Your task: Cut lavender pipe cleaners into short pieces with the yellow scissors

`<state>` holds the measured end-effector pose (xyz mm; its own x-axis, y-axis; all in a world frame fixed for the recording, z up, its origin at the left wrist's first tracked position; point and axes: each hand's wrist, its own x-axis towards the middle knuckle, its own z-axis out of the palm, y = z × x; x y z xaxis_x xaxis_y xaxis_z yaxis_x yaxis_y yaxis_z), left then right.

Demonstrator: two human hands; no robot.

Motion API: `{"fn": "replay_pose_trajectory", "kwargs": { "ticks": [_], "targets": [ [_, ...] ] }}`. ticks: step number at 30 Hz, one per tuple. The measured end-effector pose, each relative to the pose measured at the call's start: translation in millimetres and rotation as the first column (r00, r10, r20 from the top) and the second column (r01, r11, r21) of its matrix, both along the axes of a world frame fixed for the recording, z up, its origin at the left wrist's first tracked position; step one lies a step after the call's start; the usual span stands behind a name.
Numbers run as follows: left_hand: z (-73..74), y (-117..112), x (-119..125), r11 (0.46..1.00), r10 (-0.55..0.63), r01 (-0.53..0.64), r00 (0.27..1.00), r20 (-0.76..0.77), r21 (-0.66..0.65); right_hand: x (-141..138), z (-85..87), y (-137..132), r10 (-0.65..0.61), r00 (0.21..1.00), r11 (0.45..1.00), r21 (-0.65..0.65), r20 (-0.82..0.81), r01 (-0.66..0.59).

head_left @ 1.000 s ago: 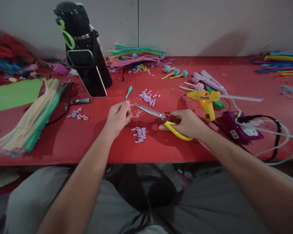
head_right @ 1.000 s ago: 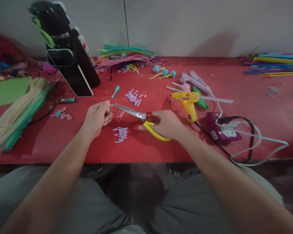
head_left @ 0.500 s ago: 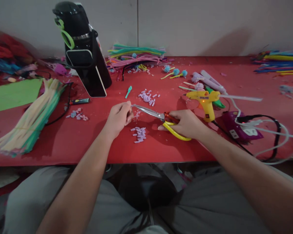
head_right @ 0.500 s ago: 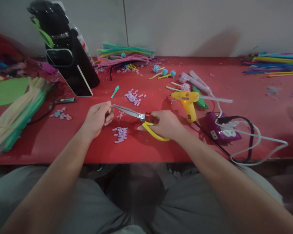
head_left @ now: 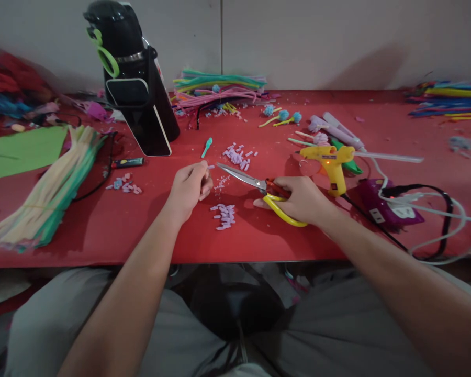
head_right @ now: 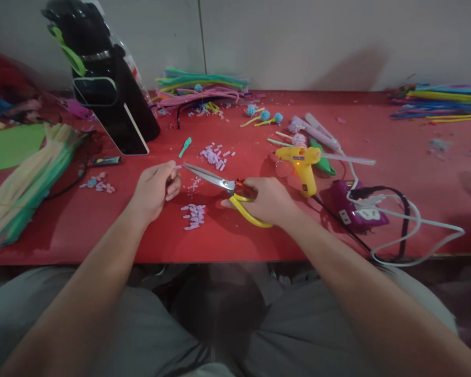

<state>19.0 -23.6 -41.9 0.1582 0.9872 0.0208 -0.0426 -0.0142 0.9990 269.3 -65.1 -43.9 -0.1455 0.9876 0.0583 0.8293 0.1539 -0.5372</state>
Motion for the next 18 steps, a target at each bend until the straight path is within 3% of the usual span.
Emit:
{"fn": "replay_pose_trajectory", "kwargs": {
  "ticks": [18],
  "targets": [
    [0.9, -1.7, -1.5, 0.998, -0.058, 0.058, 0.997, -0.047, -0.002, -5.3, 2.0, -0.8, -0.030, 0.998, 1.000, 0.008, 0.059, 0.030]
  ]
}}
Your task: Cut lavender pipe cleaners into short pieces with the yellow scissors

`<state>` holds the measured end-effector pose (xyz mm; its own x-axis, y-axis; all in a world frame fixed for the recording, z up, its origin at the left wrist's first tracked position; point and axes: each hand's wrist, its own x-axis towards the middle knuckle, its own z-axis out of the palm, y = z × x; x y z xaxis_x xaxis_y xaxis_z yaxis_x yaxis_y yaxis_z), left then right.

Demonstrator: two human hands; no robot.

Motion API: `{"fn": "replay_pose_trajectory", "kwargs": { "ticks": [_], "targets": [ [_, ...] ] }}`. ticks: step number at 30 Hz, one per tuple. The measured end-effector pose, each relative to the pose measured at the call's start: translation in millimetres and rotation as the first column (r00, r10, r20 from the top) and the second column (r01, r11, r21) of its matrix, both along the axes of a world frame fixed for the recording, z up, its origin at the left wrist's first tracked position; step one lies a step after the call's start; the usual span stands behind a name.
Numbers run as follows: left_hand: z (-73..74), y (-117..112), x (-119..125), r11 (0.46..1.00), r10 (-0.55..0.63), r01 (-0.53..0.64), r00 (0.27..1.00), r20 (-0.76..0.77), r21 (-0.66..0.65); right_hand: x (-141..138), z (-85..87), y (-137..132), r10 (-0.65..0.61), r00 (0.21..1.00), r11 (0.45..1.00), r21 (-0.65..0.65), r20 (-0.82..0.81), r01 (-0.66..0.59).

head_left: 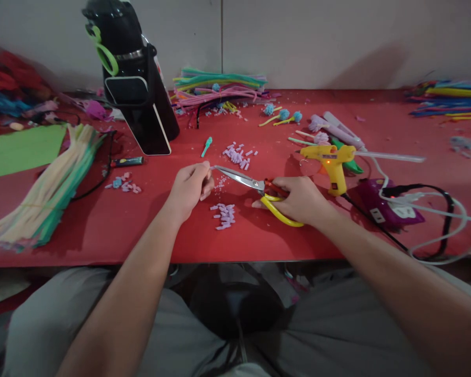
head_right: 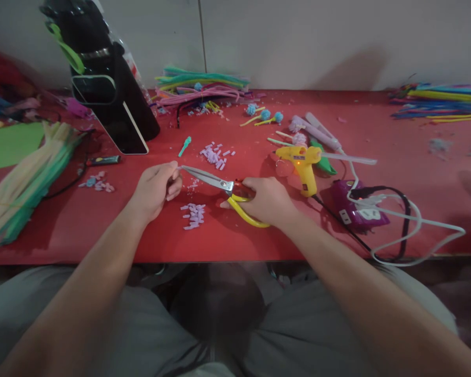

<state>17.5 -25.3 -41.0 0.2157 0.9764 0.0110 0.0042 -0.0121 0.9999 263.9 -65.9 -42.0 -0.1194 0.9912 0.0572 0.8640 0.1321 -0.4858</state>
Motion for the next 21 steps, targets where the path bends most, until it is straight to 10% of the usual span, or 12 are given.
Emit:
{"fn": "replay_pose_trajectory", "kwargs": {
  "ticks": [21],
  "targets": [
    [-0.1, 0.3, 0.4, 1.000, 0.011, -0.011, 1.000, 0.008, -0.002, 2.5, -1.3, 0.2, 0.038, 0.999, 0.999, 0.019, -0.027, -0.038]
  ]
}}
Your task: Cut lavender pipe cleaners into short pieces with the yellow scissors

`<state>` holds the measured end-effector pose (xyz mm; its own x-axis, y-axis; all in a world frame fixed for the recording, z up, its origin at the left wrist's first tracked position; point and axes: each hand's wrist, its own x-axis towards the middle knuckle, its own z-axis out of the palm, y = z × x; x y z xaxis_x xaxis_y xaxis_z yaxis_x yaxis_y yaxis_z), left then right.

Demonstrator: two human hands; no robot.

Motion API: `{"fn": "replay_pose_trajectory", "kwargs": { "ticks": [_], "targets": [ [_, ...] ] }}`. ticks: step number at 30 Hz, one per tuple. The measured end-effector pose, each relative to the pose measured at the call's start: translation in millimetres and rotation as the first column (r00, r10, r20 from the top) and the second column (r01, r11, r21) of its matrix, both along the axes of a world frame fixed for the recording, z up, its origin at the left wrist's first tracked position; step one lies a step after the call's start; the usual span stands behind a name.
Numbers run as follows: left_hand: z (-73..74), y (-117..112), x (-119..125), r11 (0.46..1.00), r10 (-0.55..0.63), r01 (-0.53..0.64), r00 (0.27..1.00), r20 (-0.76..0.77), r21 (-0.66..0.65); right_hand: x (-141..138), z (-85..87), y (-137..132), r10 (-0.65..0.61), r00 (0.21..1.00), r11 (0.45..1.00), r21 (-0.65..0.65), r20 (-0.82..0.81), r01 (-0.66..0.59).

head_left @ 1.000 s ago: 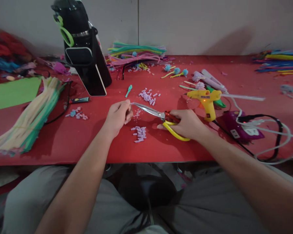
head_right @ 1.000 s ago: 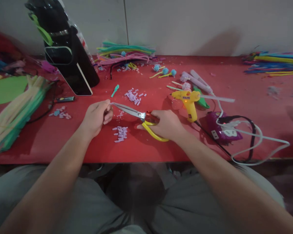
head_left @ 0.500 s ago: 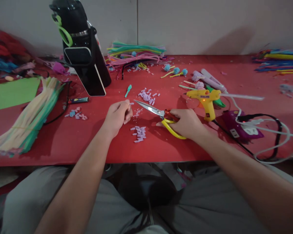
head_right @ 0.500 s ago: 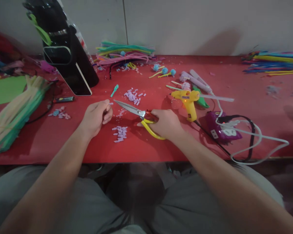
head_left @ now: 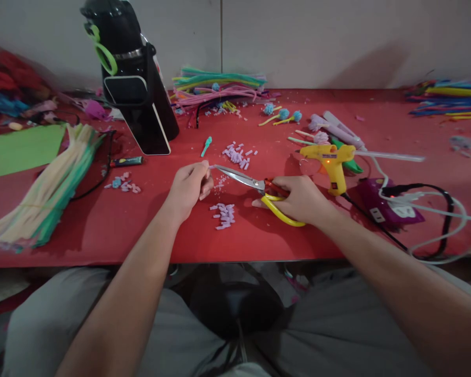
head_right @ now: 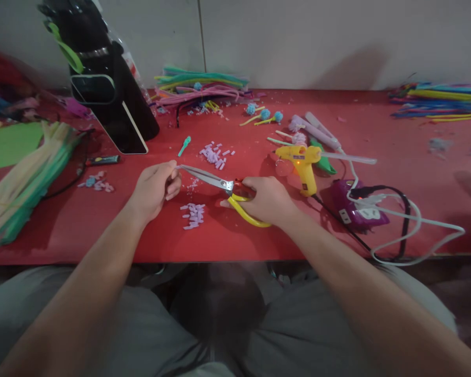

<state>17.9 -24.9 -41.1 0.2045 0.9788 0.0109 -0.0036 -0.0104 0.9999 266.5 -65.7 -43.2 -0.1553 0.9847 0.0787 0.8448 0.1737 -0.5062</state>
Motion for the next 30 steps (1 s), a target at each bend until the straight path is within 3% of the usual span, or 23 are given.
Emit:
{"fn": "replay_pose_trajectory", "kwargs": {
  "ticks": [10, 15, 19, 26, 30],
  "targets": [
    [1.4, -0.2, 0.5, 1.000, -0.017, 0.017, 1.000, -0.008, 0.025, 1.3, -3.3, 3.7, -0.052, 0.999, 0.998, 0.022, -0.009, 0.052],
    [2.1, -2.3, -2.9, 0.998, -0.006, 0.014, 0.990, -0.142, 0.056, 0.6, -0.8, 5.3, -0.050, 0.998, 0.999, -0.022, -0.036, 0.049],
    [13.6, -7.4, -10.8, 0.997, -0.021, 0.040, 0.960, -0.280, 0.060, 1.5, 0.6, 5.1, -0.043, 0.999, 0.999, -0.008, -0.024, 0.043],
    [35.1, -32.7, -20.7, 0.967, -0.210, 0.252, 0.759, -0.616, -0.019, 3.5, 13.1, -4.8, -0.019, 1.000, 1.000, 0.001, 0.010, 0.019],
    [39.3, -43.9, -27.2, 0.975, -0.154, 0.223, 0.642, -0.751, -0.010, 3.9, 24.4, -13.5, -0.032, 0.998, 0.999, 0.003, 0.059, 0.032]
  ]
}}
